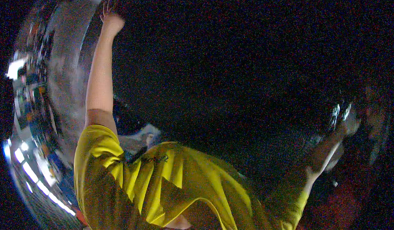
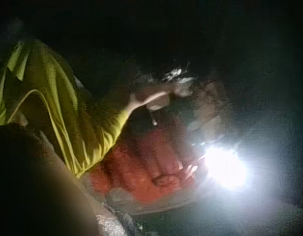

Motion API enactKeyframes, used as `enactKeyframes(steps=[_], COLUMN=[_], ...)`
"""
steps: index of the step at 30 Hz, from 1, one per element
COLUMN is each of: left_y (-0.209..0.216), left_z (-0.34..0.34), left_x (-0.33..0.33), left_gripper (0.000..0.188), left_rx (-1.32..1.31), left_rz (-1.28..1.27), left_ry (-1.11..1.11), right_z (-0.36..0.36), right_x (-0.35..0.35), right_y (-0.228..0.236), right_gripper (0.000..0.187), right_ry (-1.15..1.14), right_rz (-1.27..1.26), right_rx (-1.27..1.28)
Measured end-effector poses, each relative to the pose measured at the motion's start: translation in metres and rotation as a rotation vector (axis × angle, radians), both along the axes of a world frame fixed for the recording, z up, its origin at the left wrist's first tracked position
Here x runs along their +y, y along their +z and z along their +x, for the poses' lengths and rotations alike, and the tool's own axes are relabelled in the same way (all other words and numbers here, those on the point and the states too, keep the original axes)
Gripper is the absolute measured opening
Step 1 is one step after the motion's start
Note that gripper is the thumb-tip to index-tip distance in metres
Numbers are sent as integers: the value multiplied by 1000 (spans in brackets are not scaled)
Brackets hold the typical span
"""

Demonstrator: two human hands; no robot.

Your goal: The person packs items into a cardboard box, seals it with tape, and places it into a crate. They then walk to a table and use a box cutter to cut a large black sheet into smaller pieces.

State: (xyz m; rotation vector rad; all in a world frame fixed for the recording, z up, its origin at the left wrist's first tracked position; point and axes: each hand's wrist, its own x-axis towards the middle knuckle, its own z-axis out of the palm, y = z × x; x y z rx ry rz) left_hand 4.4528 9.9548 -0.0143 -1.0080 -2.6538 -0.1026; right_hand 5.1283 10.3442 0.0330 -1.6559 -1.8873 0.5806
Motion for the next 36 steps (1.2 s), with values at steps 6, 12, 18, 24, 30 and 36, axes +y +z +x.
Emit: enactKeyframes(steps=[6,12,18,24,30,36], left_y=[52,-31,-73,-81,20,34], left_z=[99,169,124,102,71,100], left_x=[-196,-266,-275,-283,-253,-40], left_gripper=[29,58,39,36,40,61], left_rx=[-314,-1354,-1353,-1433,-541,-51], left_rz=[457,793,545,809,145,141], left_ry=[602,235,204,-41,256,-69], right_z=[109,153,143,129,127,121], right_x=[-110,-245,-239,-276,-289,-254], right_y=[31,-25,-15,2,21,-1], right_gripper=[46,43,41,38,23,35], right_ry=[-216,-315,-196,-42,-163,-276], right_rz=[237,36,-452,-334,-345,-144], right_rx=[-80,-213,-355,-572,-299,-301])
